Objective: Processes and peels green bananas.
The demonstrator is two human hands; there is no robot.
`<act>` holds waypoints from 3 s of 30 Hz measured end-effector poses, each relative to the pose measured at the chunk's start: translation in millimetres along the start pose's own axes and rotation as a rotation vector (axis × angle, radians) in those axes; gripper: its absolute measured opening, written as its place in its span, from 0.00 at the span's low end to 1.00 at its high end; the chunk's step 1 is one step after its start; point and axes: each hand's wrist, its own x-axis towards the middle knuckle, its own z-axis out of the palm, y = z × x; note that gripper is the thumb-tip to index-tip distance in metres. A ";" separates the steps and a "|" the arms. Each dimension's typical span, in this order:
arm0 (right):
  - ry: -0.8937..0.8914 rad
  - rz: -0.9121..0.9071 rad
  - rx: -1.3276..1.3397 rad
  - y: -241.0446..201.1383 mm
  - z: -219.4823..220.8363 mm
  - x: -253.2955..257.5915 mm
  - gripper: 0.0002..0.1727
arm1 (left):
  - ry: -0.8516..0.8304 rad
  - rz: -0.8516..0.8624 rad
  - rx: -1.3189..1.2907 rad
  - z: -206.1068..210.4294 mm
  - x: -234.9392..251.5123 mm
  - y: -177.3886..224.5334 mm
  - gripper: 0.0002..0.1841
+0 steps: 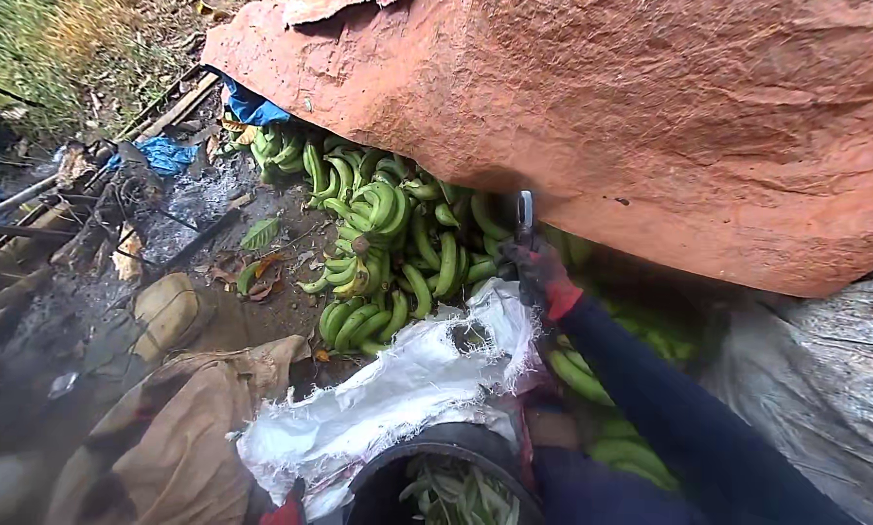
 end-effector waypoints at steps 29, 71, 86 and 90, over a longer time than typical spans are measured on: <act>-0.835 -0.293 -1.332 92.9 162.8 32.3 0.31 | -0.665 0.772 0.820 67.8 12.1 99.3 0.26; -0.094 0.083 -1.358 88.1 41.9 39.0 0.29 | -0.297 0.866 0.453 26.7 -26.4 155.2 0.20; -0.130 0.025 -0.789 54.5 -17.4 1.9 0.31 | -0.243 0.725 -0.889 -2.9 -182.1 29.5 0.24; -0.328 -0.217 -0.159 10.3 -70.2 -19.1 0.27 | -0.346 0.673 -0.816 2.2 -215.5 9.7 0.26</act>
